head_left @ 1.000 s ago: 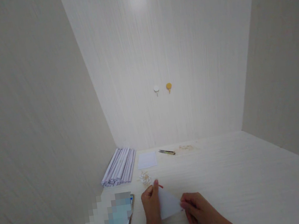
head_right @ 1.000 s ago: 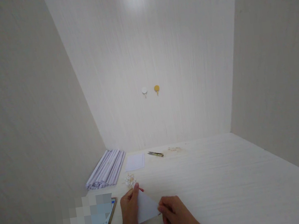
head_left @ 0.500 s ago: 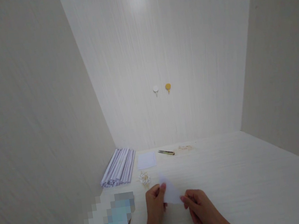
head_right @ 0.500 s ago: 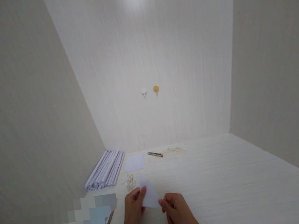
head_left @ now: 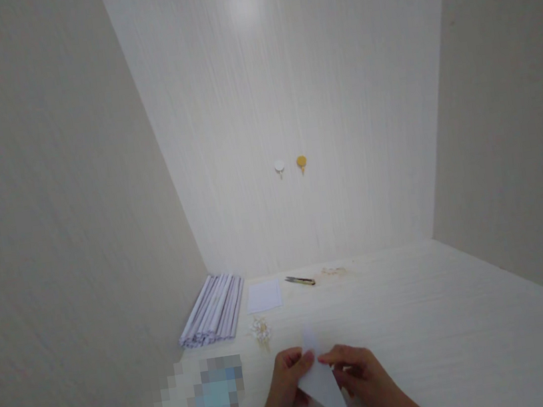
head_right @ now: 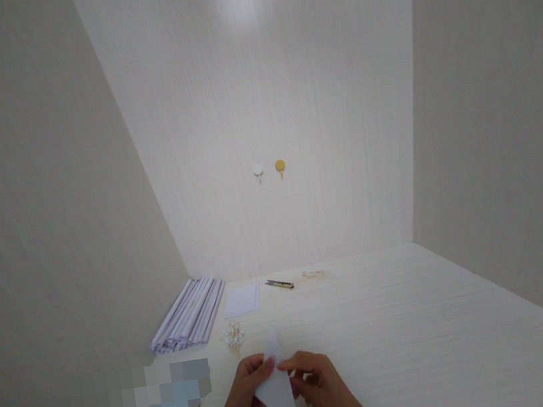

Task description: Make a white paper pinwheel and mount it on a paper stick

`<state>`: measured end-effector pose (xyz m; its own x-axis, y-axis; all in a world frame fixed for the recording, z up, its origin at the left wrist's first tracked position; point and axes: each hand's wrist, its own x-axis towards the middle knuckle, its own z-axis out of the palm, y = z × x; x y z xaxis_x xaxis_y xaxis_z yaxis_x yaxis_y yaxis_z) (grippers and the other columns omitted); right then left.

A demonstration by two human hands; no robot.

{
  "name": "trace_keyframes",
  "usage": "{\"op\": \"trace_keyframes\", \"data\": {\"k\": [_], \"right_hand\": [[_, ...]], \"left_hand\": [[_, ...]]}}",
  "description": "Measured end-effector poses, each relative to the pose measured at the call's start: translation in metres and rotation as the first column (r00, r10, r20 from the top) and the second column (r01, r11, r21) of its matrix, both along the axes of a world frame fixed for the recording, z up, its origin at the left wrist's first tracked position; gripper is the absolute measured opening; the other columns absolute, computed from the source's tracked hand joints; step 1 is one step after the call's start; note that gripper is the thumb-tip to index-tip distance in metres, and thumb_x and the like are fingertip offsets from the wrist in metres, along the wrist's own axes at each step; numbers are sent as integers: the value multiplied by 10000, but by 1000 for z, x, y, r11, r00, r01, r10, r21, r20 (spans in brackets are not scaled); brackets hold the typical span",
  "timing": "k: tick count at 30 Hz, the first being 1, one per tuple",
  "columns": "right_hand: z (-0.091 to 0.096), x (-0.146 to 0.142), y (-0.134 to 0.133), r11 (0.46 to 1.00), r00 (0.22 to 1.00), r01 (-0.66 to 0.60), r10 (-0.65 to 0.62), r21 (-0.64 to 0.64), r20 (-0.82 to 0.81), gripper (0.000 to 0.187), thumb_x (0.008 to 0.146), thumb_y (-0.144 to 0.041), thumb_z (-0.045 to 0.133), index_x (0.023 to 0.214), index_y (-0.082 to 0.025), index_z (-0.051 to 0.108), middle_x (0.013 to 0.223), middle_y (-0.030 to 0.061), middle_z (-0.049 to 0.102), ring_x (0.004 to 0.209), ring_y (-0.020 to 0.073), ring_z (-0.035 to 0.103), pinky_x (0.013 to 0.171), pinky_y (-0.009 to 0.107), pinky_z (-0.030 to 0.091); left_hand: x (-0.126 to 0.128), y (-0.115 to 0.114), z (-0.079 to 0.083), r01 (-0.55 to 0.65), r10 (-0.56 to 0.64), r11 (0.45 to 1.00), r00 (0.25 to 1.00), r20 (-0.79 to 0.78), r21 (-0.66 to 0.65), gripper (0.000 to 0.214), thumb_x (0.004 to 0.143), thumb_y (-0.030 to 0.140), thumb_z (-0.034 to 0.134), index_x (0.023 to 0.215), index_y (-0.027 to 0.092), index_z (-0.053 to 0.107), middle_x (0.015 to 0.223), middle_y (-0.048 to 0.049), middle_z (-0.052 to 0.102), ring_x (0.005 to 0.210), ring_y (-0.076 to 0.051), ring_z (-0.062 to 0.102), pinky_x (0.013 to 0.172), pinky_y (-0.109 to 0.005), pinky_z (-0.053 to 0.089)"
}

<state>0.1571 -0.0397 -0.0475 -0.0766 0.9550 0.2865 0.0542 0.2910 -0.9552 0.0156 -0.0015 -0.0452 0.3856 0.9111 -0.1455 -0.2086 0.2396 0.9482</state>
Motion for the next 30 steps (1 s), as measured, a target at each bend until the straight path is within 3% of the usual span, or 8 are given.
{"op": "trace_keyframes", "data": {"k": [7, 16, 22, 30], "right_hand": [[8, 0, -5, 999, 976, 11, -19, 41, 217, 68, 578, -226, 629, 600, -172, 665, 564, 17, 608, 508, 109, 507, 470, 205, 359], [6, 1, -1, 997, 973, -17, -2, 81, 229, 305, 644, -386, 561, 459, -148, 518, 494, -26, 436, 459, 80, 384, 435, 196, 302], [6, 0, 0, 999, 977, 47, -47, 8, 206, 294, 687, -344, 506, 478, -155, 420, 531, -34, 384, 464, 73, 343, 417, 191, 263], [4, 1, 2, 991, 963, 132, -122, -26, 240, 249, 659, -268, 500, 466, -165, 381, 503, -38, 376, 478, 85, 354, 434, 200, 275]], "left_hand": [[-3, -1, 13, 213, -218, 976, 969, 120, 49, 310, 442, 272, 707, 695, 110, 630, 629, -45, 598, 528, -119, 512, 510, -227, 351], [5, 1, 2, -7, 12, 994, 999, -44, 109, 245, 497, 347, 662, 523, 106, 627, 462, 7, 523, 444, -80, 429, 458, -205, 309], [4, -1, 7, 15, -11, 989, 999, -34, 144, 302, 550, 397, 612, 624, 109, 663, 518, -25, 573, 495, -108, 488, 536, -240, 389], [4, -5, 10, 42, -46, 993, 999, 25, 111, 217, 561, 299, 614, 667, 119, 672, 651, -78, 632, 641, -173, 555, 628, -308, 440]]}}
